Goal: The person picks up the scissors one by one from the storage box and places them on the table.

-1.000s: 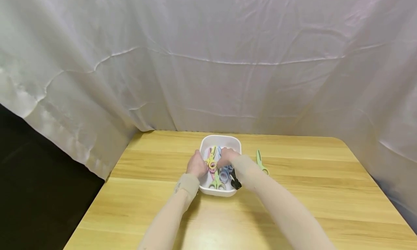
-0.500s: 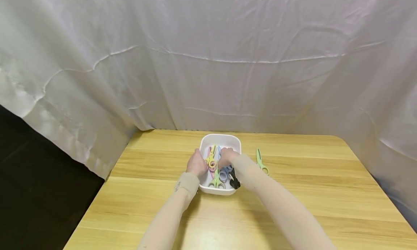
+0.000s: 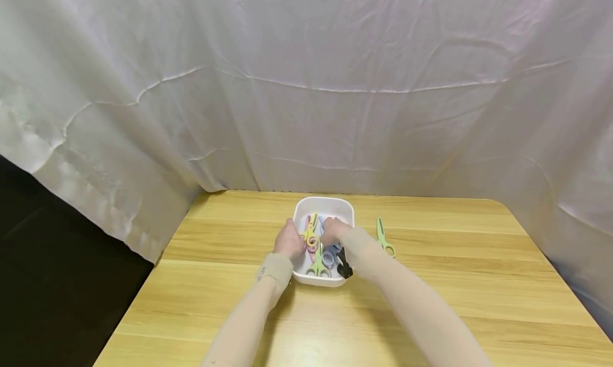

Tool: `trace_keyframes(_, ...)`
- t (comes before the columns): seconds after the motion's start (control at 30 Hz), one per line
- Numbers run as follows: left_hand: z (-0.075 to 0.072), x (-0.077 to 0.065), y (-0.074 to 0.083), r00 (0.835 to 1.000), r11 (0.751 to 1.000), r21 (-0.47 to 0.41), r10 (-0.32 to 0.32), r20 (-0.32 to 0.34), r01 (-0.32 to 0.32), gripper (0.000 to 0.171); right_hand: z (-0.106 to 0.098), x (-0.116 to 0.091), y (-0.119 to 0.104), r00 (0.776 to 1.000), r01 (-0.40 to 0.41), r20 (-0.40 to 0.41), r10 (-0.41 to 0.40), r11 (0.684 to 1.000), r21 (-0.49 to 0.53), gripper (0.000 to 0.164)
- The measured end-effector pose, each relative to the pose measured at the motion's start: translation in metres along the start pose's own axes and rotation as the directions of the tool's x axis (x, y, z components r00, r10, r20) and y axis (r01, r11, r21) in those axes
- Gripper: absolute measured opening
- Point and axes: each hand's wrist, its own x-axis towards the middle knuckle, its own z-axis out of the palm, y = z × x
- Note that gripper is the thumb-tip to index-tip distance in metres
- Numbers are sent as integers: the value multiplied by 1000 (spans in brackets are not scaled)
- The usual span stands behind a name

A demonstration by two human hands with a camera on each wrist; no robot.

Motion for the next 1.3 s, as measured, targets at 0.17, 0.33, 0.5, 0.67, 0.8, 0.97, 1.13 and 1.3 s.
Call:
trace_keyframes(0.17, 0, -1, 1, 1000, 1000, -1, 2, -6, -2, 78, 0, -1, 0, 1000, 10, -10, -10, 1000, 6, 38)
trace_keyframes(0.33, 0, -2, 2, 1000, 1000, -10, 1, -5, -1, 76, 1, -1, 2, 1000, -8, -13, 8, 999, 37, 27)
trace_keyframes(0.5, 0, -3, 2, 1000, 1000, -10, -8, 0, 8, 78, 1, -3, 2, 1000, -24, -16, 26, 994, 110, 17)
trace_keyframes(0.67, 0, -2, 1, 1000, 1000, -11, -4, -1, 4, 81, -3, -6, 2, 999, -15, -33, 19, 993, 114, 18)
trace_keyframes(0.8, 1, -1, 0, 1000, 1000, -5, 9, -2, -9, 81, -5, -9, 2, 999, -20, -43, 27, 987, 160, 18)
trace_keyframes(0.97, 0, -2, 0, 1000, 1000, -5, 11, -2, -11, 80, -7, -11, 5, 995, 1, -100, 19, 981, 193, 15)
trace_keyframes(1.13, 0, -2, 1, 1000, 1000, -10, 9, -7, -9, 78, -7, -7, 12, 990, 28, -142, 4, 974, 225, 29)
trace_keyframes(1.3, 0, -3, 2, 1000, 1000, -30, -6, 2, 6, 78, -5, -4, 21, 984, 89, -176, -42, 959, 270, 49)
